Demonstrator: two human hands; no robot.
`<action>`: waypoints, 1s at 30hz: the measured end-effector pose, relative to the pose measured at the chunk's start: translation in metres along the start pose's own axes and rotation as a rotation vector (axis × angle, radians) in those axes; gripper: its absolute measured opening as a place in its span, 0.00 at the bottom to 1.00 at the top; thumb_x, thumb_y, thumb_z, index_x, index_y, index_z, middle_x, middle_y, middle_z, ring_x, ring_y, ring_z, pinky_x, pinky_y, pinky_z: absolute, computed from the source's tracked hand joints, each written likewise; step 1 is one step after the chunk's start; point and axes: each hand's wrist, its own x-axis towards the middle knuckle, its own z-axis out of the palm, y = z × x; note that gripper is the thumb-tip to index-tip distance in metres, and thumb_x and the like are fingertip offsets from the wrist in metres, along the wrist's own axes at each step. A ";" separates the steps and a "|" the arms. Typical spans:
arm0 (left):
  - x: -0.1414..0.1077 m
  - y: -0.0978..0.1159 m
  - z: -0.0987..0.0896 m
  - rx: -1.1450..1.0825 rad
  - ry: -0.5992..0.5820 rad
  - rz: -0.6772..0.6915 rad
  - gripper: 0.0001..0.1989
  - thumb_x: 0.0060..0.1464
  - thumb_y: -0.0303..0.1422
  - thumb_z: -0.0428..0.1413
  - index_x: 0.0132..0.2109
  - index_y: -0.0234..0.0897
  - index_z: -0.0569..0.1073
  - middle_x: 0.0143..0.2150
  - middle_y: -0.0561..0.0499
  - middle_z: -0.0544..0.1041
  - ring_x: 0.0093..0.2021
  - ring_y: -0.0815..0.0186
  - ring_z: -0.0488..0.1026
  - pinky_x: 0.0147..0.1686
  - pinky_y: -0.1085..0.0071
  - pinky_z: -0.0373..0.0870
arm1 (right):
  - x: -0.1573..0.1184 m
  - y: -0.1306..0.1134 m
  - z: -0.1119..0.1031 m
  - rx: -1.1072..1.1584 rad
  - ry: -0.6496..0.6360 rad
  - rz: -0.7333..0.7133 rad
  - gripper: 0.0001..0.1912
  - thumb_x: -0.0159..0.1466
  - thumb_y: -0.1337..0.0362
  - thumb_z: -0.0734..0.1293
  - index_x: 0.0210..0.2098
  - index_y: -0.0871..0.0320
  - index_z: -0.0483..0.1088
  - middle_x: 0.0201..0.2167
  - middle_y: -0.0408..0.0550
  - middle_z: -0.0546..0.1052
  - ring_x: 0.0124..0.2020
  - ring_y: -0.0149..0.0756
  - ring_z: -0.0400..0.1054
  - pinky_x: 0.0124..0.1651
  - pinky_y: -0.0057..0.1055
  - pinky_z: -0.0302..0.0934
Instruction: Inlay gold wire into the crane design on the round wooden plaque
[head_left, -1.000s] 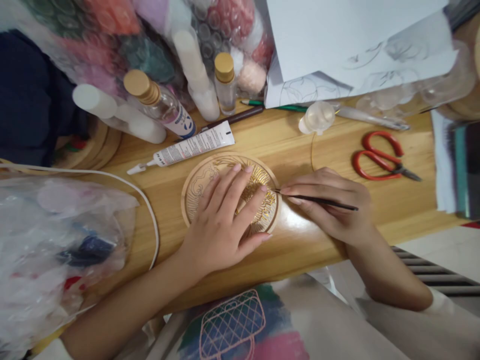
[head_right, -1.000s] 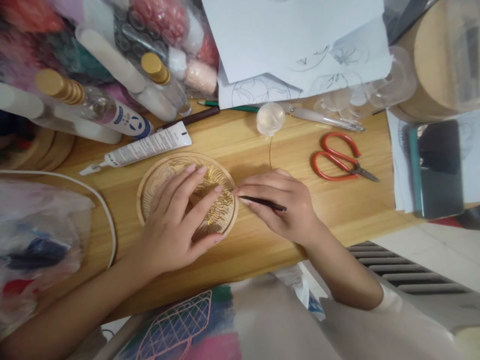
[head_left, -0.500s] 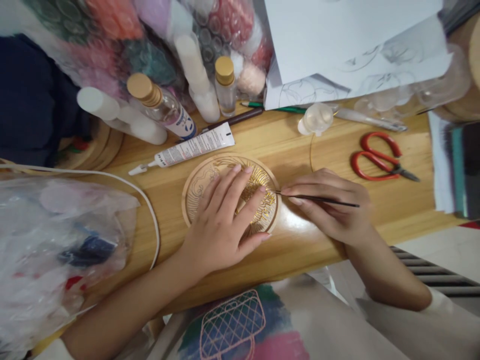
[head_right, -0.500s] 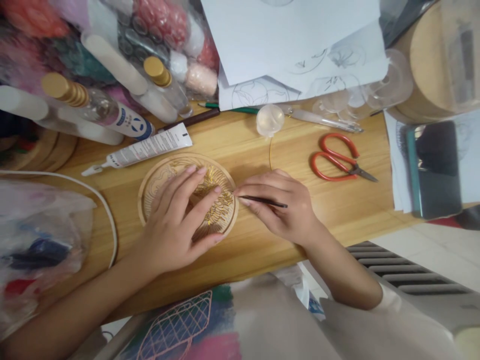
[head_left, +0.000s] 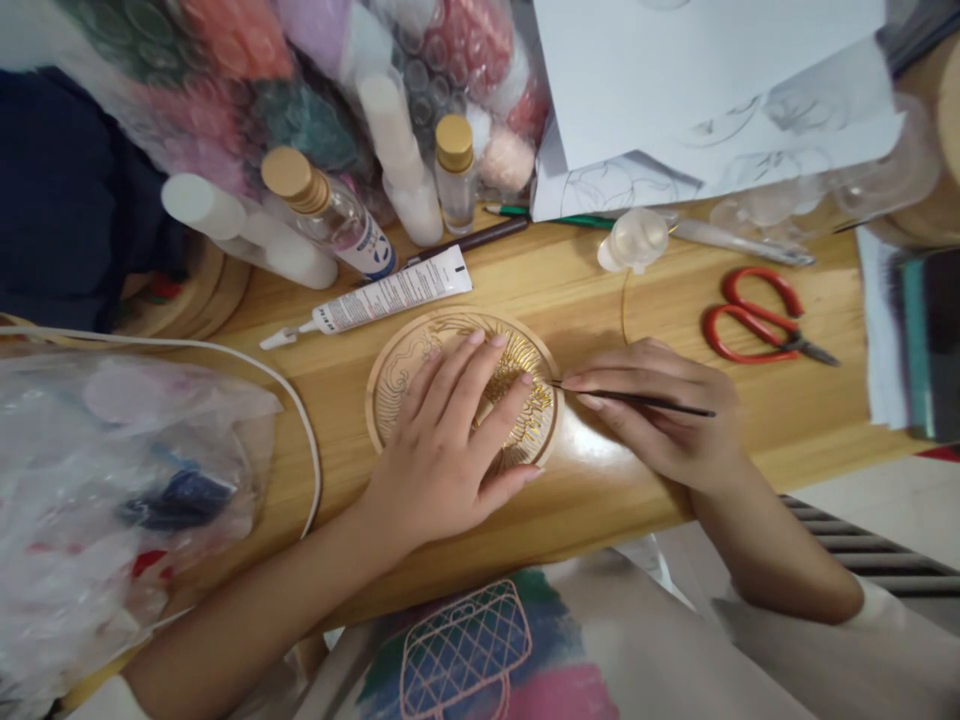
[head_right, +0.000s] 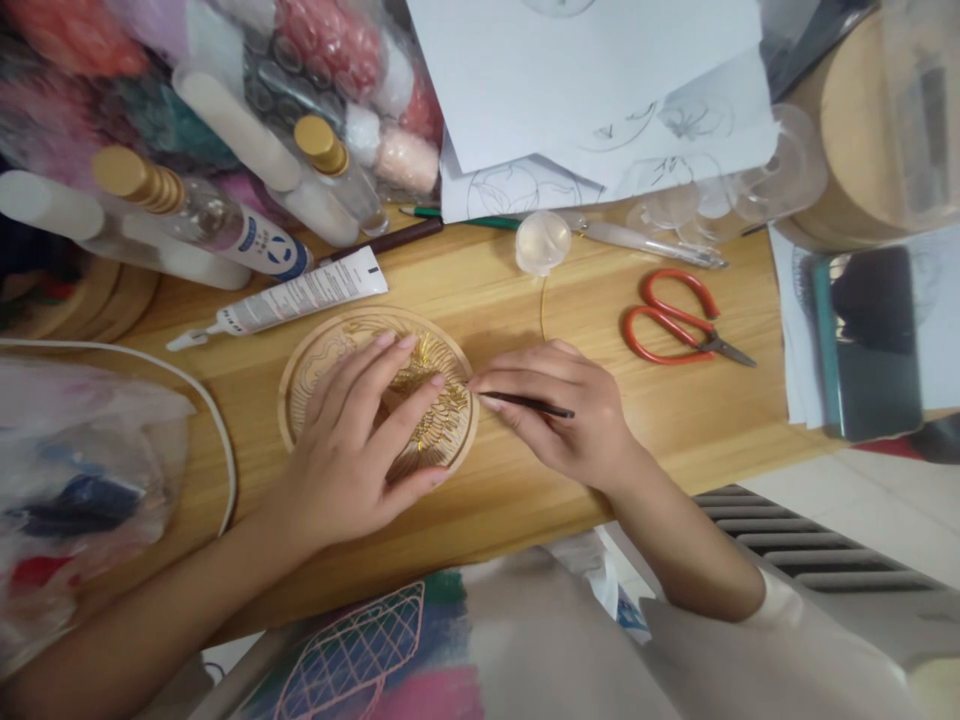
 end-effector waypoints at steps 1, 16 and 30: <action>0.000 0.000 0.000 -0.002 0.002 -0.001 0.29 0.60 0.43 0.56 0.62 0.28 0.65 0.67 0.28 0.59 0.69 0.41 0.55 0.65 0.43 0.53 | 0.000 0.000 0.000 0.005 -0.003 -0.001 0.10 0.62 0.72 0.69 0.42 0.57 0.76 0.36 0.51 0.83 0.38 0.38 0.79 0.41 0.35 0.71; 0.000 -0.007 -0.004 0.030 -0.030 0.036 0.32 0.59 0.45 0.58 0.64 0.32 0.64 0.67 0.29 0.60 0.69 0.41 0.55 0.65 0.43 0.54 | -0.001 -0.001 0.000 0.073 0.081 0.085 0.12 0.61 0.72 0.69 0.43 0.53 0.78 0.36 0.47 0.83 0.37 0.36 0.78 0.40 0.33 0.72; -0.005 -0.006 -0.018 -0.007 -0.023 0.033 0.31 0.60 0.44 0.55 0.62 0.25 0.65 0.64 0.29 0.64 0.66 0.42 0.59 0.63 0.41 0.58 | -0.008 -0.022 -0.001 0.122 0.030 0.171 0.11 0.61 0.72 0.70 0.43 0.55 0.78 0.38 0.48 0.83 0.40 0.34 0.78 0.45 0.31 0.74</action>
